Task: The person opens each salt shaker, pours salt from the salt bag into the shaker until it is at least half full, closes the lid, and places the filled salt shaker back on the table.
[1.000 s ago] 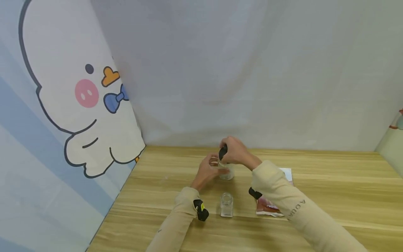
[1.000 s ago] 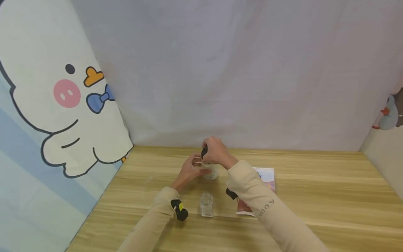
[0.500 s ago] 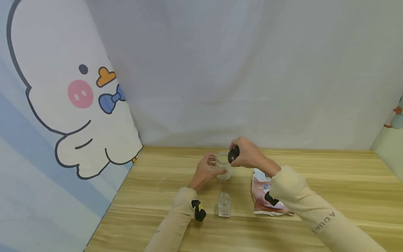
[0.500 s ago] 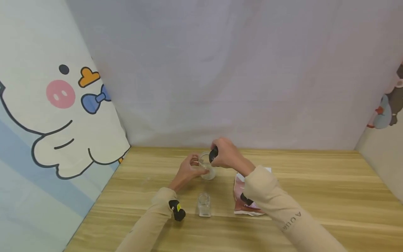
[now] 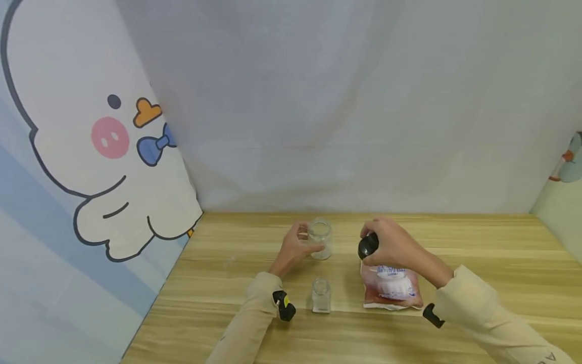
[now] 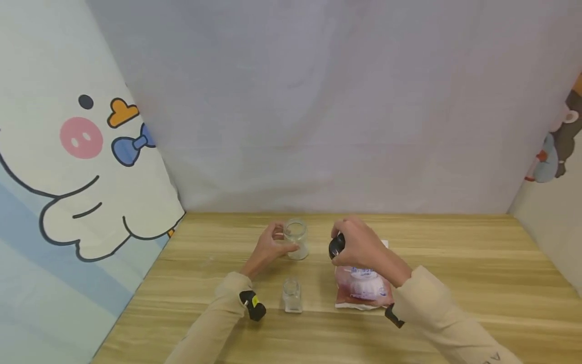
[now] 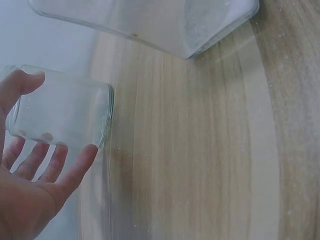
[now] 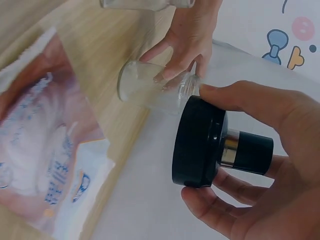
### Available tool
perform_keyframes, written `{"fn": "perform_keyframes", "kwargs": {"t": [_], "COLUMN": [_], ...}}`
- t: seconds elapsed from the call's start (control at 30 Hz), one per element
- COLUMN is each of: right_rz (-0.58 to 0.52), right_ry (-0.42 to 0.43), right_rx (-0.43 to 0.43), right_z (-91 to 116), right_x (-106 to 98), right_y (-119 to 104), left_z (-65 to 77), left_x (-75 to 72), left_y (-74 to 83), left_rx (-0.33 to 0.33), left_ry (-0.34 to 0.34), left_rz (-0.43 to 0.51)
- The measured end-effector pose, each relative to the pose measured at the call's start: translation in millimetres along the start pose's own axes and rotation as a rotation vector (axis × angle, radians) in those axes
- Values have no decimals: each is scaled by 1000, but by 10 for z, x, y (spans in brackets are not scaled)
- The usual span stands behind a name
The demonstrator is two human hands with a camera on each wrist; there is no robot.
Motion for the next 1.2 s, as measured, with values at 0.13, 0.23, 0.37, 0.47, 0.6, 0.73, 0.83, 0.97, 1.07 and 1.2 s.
{"fn": "perform_keyframes", "kwargs": {"t": [0.13,0.23,0.37,0.47,0.6,0.73,0.83,0.97,1.07,1.2], "right_rz": [-15,-24,-20,-19,0,30,51,76,79,78], "right_ry": [0,-20,-41,-48,-55,-49,-42,-44,-54,-77], "right_rx": [22,54,99,133,188,233,243,244,257,280], "right_z": [230,390,564,678,834,1005,1110,1218,1293,1409], "right_x": [22,41,59,75,96,109,118,135,151,182], "right_y": [30,49,57,57,55,68,102,133,156,203], "left_z": [48,77,116,159,217,265,281,299,314,340], "left_x": [-6,-14,-40,-54,-63,-72,-78,-105,-122,-137], "left_y": [4,21,55,84,130,170,187,207,219,225], "left_rx": [-7,-5,-9,-20,-35,-41,-53,-68,-73,-85], "left_ry": [1,3,7,9,7,-5,-10,-10,-8,-7], "left_rz": [-28,-36,-21,-10,9,29,43,57,66,90]}}
Point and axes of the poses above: each hand's wrist, its own z-axis away from the middle knuckle, its own x-axis out of the palm, y = z × x, the point moved 2 cm from there along -z, towards the middle knuckle, and after that the axes turned 3 degrees about z, right-handed, at the moved point
